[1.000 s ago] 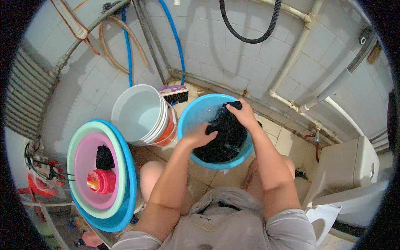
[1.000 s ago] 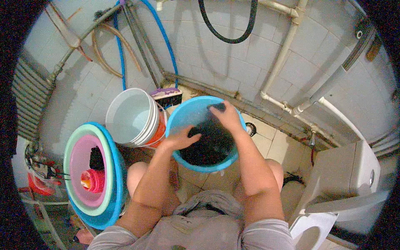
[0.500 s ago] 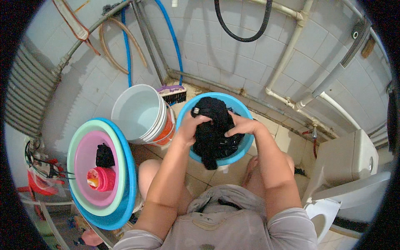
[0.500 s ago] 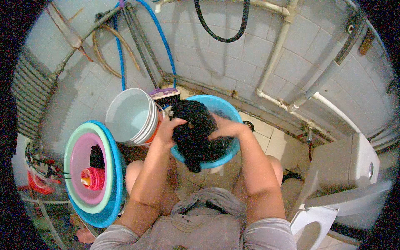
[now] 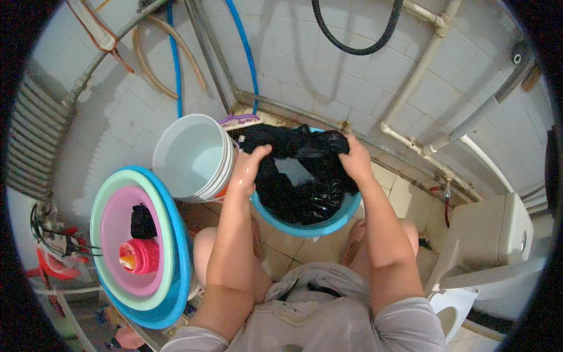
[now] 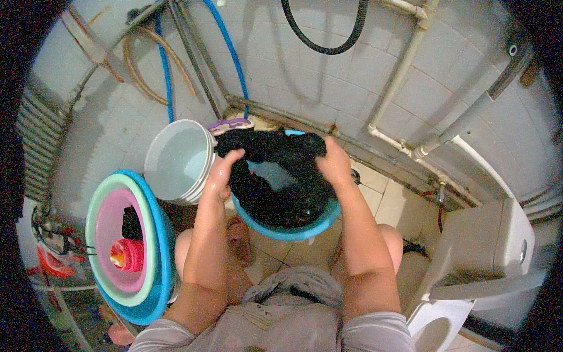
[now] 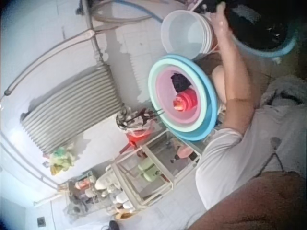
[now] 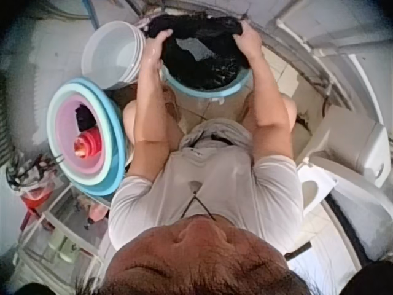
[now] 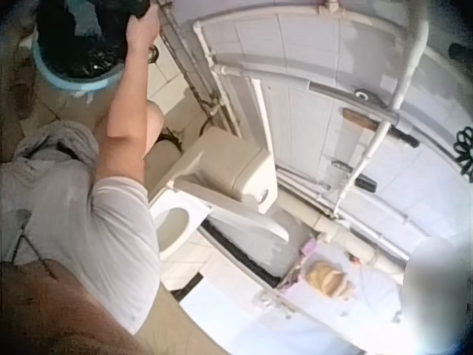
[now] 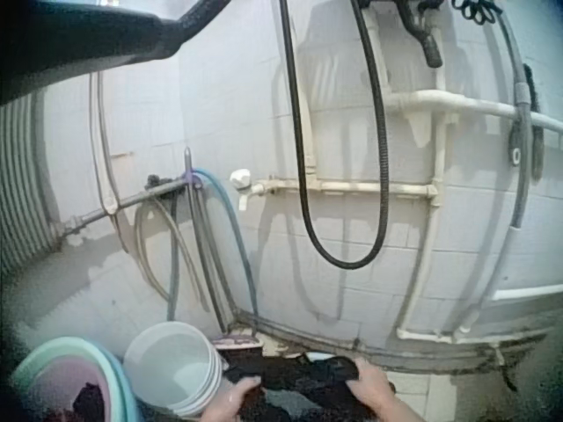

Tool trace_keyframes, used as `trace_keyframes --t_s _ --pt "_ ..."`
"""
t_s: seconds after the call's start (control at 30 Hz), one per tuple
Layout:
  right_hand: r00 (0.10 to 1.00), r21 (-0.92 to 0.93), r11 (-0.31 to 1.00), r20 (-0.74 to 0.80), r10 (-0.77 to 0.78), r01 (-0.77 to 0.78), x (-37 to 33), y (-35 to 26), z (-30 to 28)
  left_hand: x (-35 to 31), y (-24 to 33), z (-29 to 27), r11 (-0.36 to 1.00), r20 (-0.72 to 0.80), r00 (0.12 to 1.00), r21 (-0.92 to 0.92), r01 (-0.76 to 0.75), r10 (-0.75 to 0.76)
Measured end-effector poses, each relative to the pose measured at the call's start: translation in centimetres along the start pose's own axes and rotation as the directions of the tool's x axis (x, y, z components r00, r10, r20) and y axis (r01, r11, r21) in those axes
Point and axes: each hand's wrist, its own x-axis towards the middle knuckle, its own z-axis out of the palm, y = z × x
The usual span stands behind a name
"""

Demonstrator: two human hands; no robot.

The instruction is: The person sits on the bathroom floor and hand-washes a dark garment in a blue basin filled with water. They repeatedly submerge, agitate, and wring the fabric by hand. After washing, they transfer the garment to a pink basin and empty the blue basin into the toilet.

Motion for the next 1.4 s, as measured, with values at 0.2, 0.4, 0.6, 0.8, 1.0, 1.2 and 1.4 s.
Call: trace_keyframes --t_s 0.2,0.4,0.6,0.8,1.0,1.2,1.4 --pt "0.956 -0.459 0.840 0.172 -0.236 0.290 -1.6 3.9 4.3 2.9 -7.5 1.6 0.049 -0.017 0.945 0.999 0.001 0.326" --pt "0.954 -0.703 0.687 0.297 0.048 0.184 -4.7 7.3 10.7 5.6 -14.5 0.8 -0.405 0.108 0.993 0.911 -0.081 0.044" --pt "0.849 -0.492 0.857 0.378 0.369 -0.153 -2.7 4.2 8.4 7.2 -13.5 -0.5 -0.105 -0.055 0.996 0.993 0.048 -0.074" --pt "0.959 -0.150 0.951 0.129 -0.254 0.272 -2.3 -1.0 6.4 9.0 -15.5 -2.6 0.901 -0.061 0.992 0.415 0.129 -0.114" --pt "0.595 0.002 0.609 0.210 -0.776 0.794 -7.8 -8.1 4.2 1.6 -9.3 1.2 0.683 0.569 0.822 -0.600 0.416 -0.001" --pt "0.582 -0.229 0.558 0.046 -0.812 0.797 -9.3 -7.9 4.1 0.6 -7.0 3.3 0.720 0.511 0.856 -0.622 0.307 0.076" --pt "0.661 -0.150 0.648 0.065 -0.747 0.747 -7.8 -6.5 4.8 1.7 -8.5 4.4 0.725 0.391 0.920 -0.636 0.265 0.007"
